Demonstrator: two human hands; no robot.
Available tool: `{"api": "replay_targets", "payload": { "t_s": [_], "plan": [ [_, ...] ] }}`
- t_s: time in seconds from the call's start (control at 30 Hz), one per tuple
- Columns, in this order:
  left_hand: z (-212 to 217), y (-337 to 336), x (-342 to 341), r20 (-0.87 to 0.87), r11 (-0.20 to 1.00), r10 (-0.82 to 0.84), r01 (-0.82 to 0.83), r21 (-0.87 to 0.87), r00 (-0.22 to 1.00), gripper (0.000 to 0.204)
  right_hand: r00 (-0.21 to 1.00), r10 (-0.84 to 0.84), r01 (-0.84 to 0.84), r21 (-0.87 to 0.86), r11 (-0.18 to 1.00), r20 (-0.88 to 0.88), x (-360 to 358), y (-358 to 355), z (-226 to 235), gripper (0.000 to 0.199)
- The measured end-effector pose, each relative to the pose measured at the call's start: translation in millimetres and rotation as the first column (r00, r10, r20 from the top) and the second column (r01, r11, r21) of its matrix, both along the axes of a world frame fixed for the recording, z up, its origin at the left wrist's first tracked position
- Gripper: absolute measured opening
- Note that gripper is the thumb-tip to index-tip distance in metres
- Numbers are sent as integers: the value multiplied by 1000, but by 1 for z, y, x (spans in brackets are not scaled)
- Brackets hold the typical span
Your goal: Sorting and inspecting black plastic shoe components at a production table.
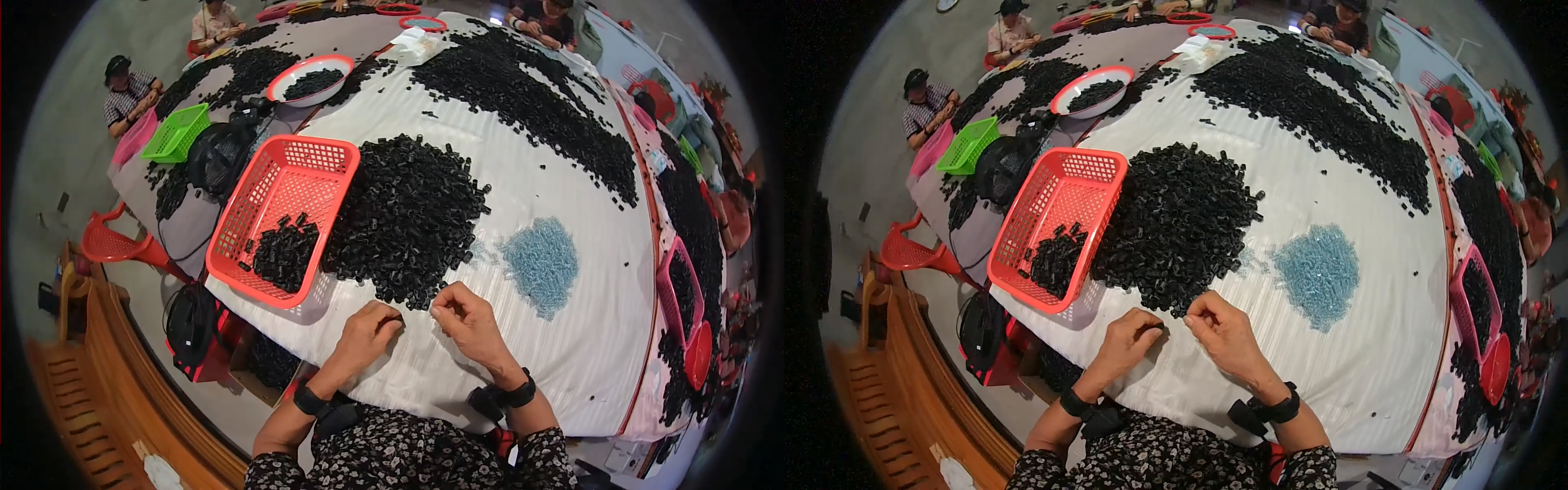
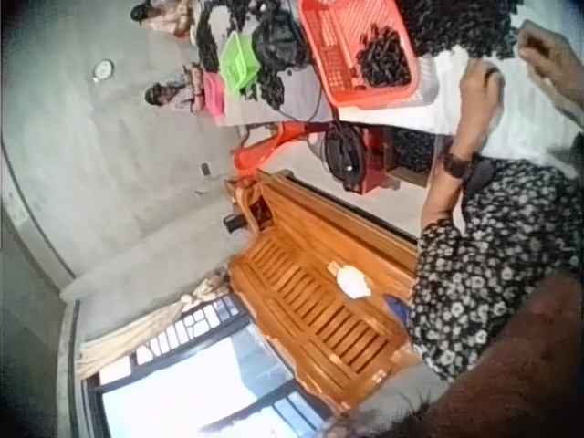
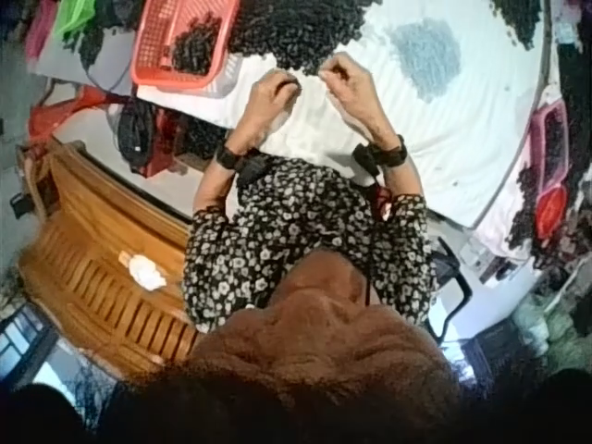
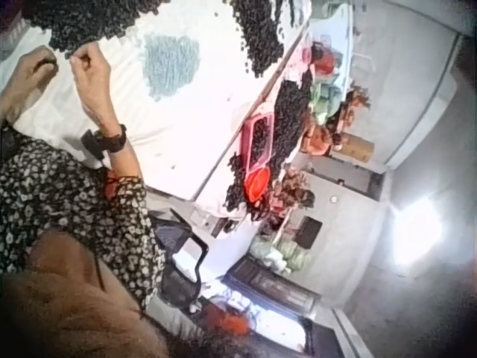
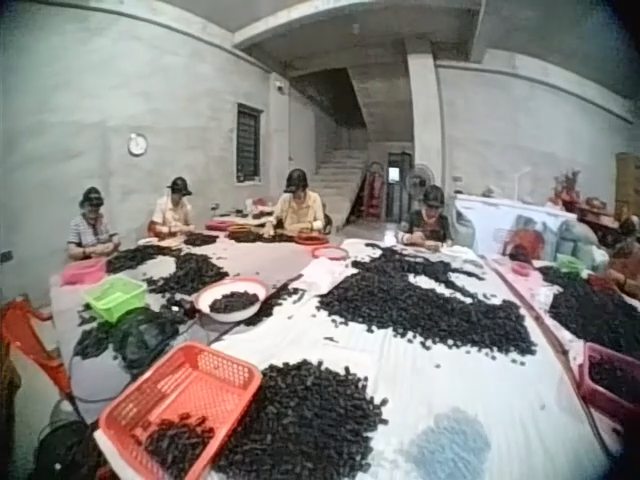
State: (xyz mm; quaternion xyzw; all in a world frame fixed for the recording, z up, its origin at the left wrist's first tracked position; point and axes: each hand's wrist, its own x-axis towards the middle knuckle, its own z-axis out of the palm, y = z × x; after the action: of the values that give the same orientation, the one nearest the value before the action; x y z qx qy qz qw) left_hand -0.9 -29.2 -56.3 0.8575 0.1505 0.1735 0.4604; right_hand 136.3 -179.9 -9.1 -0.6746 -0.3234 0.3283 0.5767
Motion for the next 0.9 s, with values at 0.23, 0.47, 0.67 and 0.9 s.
{"api": "replay_targets", "payload": {
  "t_s": [0.23,0.47,0.67,0.9],
  "plan": [
    [28,0,-17,82,597,6,63,-800,997,14,960,80,-19,220,975,-269,-14,24,22,4],
    [24,-7,-18,136,530,74,76,-844,988,15,981,124,-107,121,987,-147,-22,26,6,4],
    [22,-11,-16,107,533,216,-26,-846,970,14,980,180,-174,72,982,-84,-22,23,-2,4],
    [21,-12,-19,24,598,261,-143,-789,965,16,981,108,-70,223,972,-159,-26,25,-8,9]
  ]
}}
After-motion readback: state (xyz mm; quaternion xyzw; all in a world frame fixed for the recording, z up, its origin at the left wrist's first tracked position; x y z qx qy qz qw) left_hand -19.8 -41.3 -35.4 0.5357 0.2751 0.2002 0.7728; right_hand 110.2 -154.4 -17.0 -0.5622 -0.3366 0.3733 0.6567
